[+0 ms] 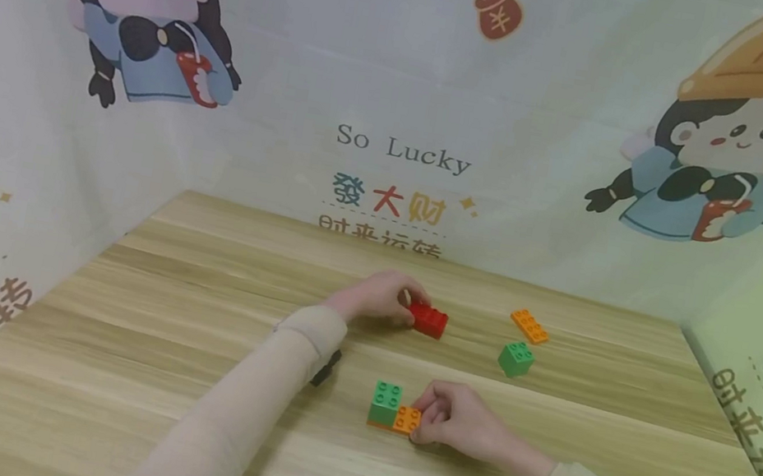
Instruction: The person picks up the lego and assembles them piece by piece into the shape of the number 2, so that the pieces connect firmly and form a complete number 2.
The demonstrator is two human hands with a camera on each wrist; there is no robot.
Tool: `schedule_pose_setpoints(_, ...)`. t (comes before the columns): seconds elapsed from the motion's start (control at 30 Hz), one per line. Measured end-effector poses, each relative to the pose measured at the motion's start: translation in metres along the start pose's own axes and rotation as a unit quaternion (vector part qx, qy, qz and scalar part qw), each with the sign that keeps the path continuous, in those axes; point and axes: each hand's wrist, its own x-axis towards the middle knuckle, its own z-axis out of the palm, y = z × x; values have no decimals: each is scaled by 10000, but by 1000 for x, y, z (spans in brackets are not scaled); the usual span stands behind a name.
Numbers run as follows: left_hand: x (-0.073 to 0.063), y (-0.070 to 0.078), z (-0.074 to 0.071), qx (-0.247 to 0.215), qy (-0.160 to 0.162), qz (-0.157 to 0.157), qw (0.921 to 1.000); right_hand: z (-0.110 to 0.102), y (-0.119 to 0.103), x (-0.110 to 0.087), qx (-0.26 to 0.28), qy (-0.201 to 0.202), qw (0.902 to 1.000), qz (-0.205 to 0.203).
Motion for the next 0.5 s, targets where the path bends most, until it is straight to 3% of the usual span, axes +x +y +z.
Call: schedule_pose_setpoints(0.5, -21, 2, -14, -31, 407, 797, 9960, 1, 0, 1, -184, 57, 9998, 33)
